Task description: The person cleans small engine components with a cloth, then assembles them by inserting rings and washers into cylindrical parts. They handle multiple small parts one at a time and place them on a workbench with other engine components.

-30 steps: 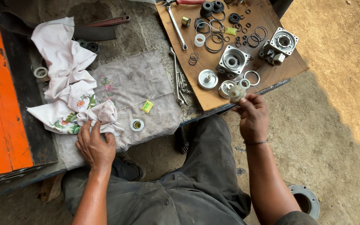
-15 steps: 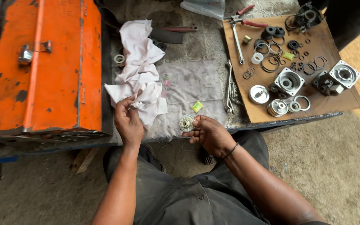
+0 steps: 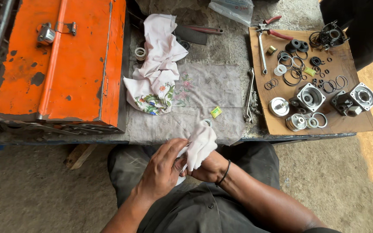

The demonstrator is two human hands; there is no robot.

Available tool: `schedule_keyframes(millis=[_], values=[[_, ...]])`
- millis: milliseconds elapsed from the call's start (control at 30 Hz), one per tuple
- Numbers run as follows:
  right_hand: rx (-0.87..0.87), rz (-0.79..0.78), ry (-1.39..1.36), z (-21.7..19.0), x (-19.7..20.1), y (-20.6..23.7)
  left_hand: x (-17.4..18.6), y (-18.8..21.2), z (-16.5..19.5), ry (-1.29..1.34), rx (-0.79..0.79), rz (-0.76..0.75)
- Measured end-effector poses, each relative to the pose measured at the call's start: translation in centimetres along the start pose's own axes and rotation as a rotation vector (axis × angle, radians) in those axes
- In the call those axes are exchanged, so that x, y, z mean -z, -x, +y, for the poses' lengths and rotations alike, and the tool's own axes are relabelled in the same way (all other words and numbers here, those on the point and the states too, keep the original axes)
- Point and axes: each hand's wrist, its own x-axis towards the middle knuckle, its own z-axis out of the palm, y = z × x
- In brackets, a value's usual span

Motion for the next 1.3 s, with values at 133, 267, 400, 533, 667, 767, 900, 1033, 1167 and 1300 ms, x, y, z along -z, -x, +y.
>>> schedule_keyframes(millis=[133,267,400,533,667,767,900,1033,1167,1300], values=[[0.076,-0.077,0.014,1.9,0.0,-0.1,-3.1,2.5,-1.7,-0.019,0.120,0.217],[0.257,0.171,0.308,2.4,0.4,0.3,-6.3,3.5,-2.8,0.131,0.251,0.391],[0.496,0.126,0.853,2.5,1.2,0.7,-8.1,2.4,-3.6,0.622,0.469,0.555],[0.413,0.078,0.703,1.1,1.6,2.2,-5.7,0.7,-5.4,1.338,1.032,0.812],[0.337,0.001,0.313,-1.8,2.1,3.5,-2.4,0.9,-4.6,1.185,0.618,0.682],[0.270,0.049,0.185,-2.7,2.4,4.0,-1.5,1.0,-2.4,0.678,0.398,0.319],[0.126,0.110,0.155,-2.3,2.8,3.9,-2.7,0.2,-0.1,0.033,0.096,-0.079],[0.127,0.133,0.244,-2.2,3.1,3.9,-3.5,0.0,0.2,-0.021,0.254,-0.066],[0.228,0.126,0.585,-1.3,2.4,4.0,-4.3,1.0,-0.9,-0.077,0.245,0.024],[0.324,0.118,0.647,-0.1,1.2,4.0,-5.7,2.5,-3.1,0.117,0.550,0.172]])
